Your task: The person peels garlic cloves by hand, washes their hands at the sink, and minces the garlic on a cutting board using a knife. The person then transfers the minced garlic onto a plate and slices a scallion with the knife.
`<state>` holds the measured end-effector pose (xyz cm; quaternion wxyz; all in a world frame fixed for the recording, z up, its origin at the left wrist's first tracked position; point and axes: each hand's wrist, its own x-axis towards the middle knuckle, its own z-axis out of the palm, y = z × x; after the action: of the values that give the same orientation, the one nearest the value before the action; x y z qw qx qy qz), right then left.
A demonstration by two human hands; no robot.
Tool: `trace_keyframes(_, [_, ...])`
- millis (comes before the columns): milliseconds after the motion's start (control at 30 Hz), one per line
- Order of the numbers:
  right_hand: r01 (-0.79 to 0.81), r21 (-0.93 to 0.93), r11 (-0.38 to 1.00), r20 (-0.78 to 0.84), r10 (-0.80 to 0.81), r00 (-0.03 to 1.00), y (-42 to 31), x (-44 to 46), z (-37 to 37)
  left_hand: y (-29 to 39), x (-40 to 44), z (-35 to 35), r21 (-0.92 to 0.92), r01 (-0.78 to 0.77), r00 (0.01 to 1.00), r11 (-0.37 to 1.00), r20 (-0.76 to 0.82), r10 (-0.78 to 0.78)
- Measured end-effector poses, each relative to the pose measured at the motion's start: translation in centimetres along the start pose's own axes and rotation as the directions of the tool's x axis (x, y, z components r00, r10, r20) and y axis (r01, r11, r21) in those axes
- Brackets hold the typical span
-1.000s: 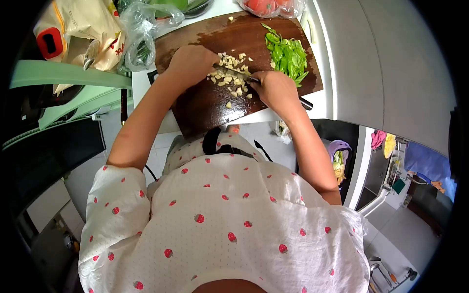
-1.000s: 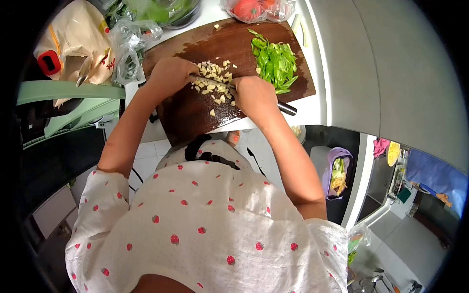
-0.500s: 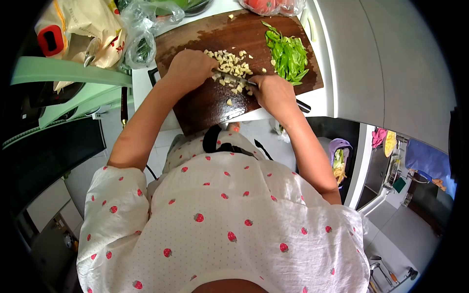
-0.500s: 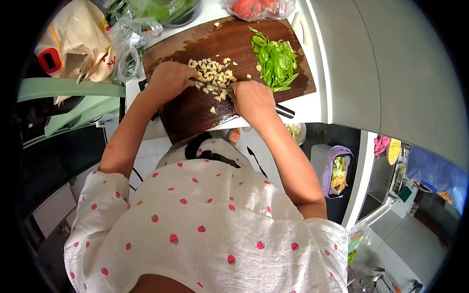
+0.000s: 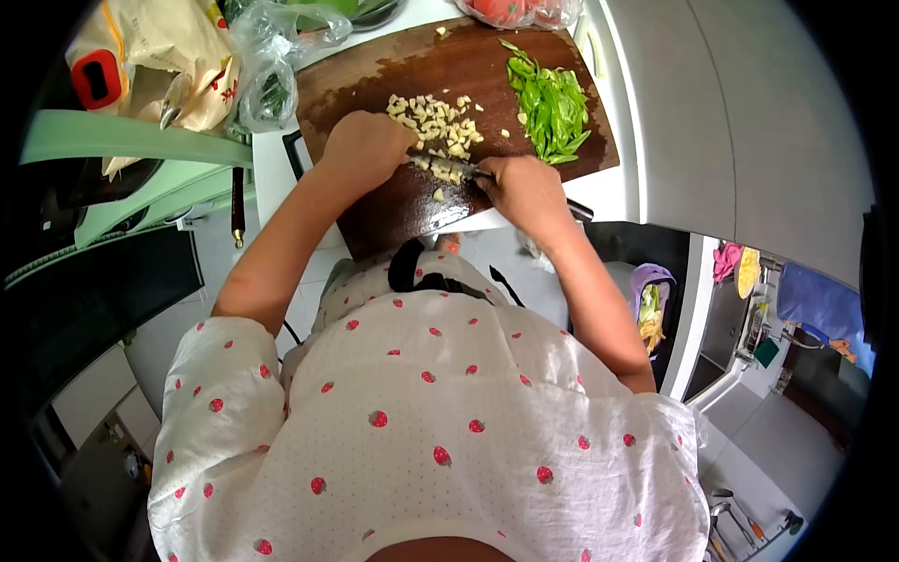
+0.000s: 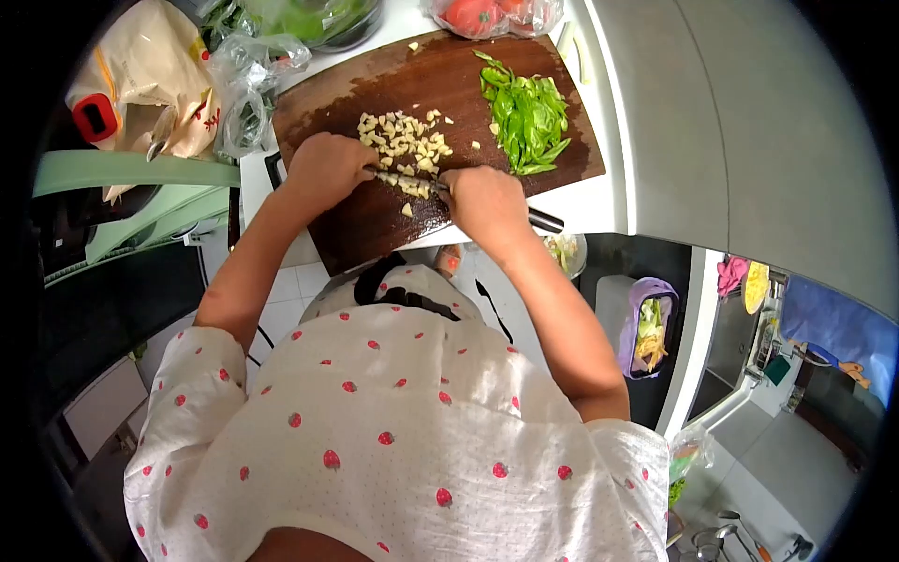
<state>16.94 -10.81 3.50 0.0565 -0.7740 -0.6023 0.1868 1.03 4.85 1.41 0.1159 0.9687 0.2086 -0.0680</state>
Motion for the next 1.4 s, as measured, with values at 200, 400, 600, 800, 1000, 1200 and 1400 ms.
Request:
trace_keyframes(200, [-0.012, -0.040, 0.999, -0.090, 0.009, 0.996, 0.6, 1.2, -0.9, -1.0, 1.8, 0.3, -0.013, -0.039, 0.983, 0.999, -0.178, 0.036])
trace_keyframes(400, [-0.025, -0.020, 0.999, -0.097, 0.023, 0.995, 0.6, 1.7, -1.8, -0.7, 2.1, -1.2, 0.004, -0.056, 0.982, 0.998, -0.180, 0.055])
trace_keyframes(600, [-0.052, -0.033, 0.998, -0.088, 0.049, 0.995, 1.7, 3.0, -1.4, -1.3, 4.1, -0.6, -0.008, -0.047, 0.984, 0.999, -0.172, 0.045])
trace_keyframes(800, [-0.077, -0.048, 0.996, -0.110, 0.071, 0.991, 2.2, 4.3, -1.3, -1.9, 5.4, -0.3, 0.019, -0.044, 0.978, 0.999, -0.202, 0.047])
trace_keyframes(1000, [-0.092, -0.034, 0.995, -0.119, 0.088, 0.989, 2.0, 4.2, -2.3, -2.3, 6.1, -1.2, 0.007, -0.065, 0.976, 0.998, -0.209, 0.066])
trace_keyframes(1200, [-0.078, -0.021, 0.997, -0.088, 0.076, 0.993, 2.4, 4.9, -3.1, -2.5, 6.7, -1.8, 0.003, -0.103, 0.971, 0.995, -0.216, 0.101])
trace_keyframes(1400, [-0.071, -0.067, 0.995, -0.131, 0.062, 0.989, 3.2, 5.7, -2.0, -2.7, 7.9, -1.7, 0.054, -0.120, 0.981, 0.991, -0.149, 0.126])
